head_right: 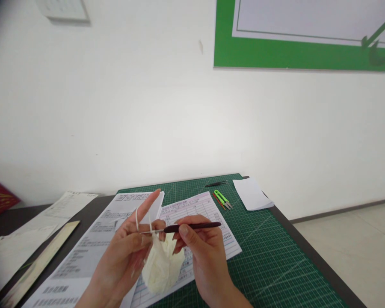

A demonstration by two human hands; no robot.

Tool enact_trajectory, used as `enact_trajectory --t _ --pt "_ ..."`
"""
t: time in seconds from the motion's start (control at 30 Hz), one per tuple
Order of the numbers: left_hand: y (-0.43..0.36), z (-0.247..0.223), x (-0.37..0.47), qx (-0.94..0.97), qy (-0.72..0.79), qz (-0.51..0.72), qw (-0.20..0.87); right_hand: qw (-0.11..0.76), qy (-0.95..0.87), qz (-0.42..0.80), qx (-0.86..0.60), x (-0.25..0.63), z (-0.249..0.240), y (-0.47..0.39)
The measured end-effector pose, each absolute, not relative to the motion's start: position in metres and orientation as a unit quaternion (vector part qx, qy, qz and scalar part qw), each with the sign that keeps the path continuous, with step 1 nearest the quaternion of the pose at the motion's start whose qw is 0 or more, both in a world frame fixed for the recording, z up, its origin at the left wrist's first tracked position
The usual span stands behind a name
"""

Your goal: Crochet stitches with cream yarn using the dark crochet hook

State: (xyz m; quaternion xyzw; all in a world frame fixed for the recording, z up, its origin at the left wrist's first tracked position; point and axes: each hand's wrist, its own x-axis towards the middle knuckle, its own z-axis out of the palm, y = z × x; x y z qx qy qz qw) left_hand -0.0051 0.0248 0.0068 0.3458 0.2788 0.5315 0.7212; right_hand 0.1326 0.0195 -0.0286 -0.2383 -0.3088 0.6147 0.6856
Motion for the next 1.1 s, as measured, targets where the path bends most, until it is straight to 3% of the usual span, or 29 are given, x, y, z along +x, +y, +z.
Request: enact_trajectory --t 0.27,0.77,1.1 --pt "0.03 0.005 -0.009 0.333 0.291 0.511 0.737 0.688 -0.361 0.582 -0.241 0.137 -0.03 0.02" --pt "0.022 0.008 -0.007 0.34 0.128 0.535 0.763 0.626 -0.211 0.734 -0.158 0.13 -0.026 0.019" --pt "0.023 -0.003 -0.006 0.367 0.043 0.513 0.775 0.622 -0.226 0.74 -0.123 0.131 -0.024 0.014"
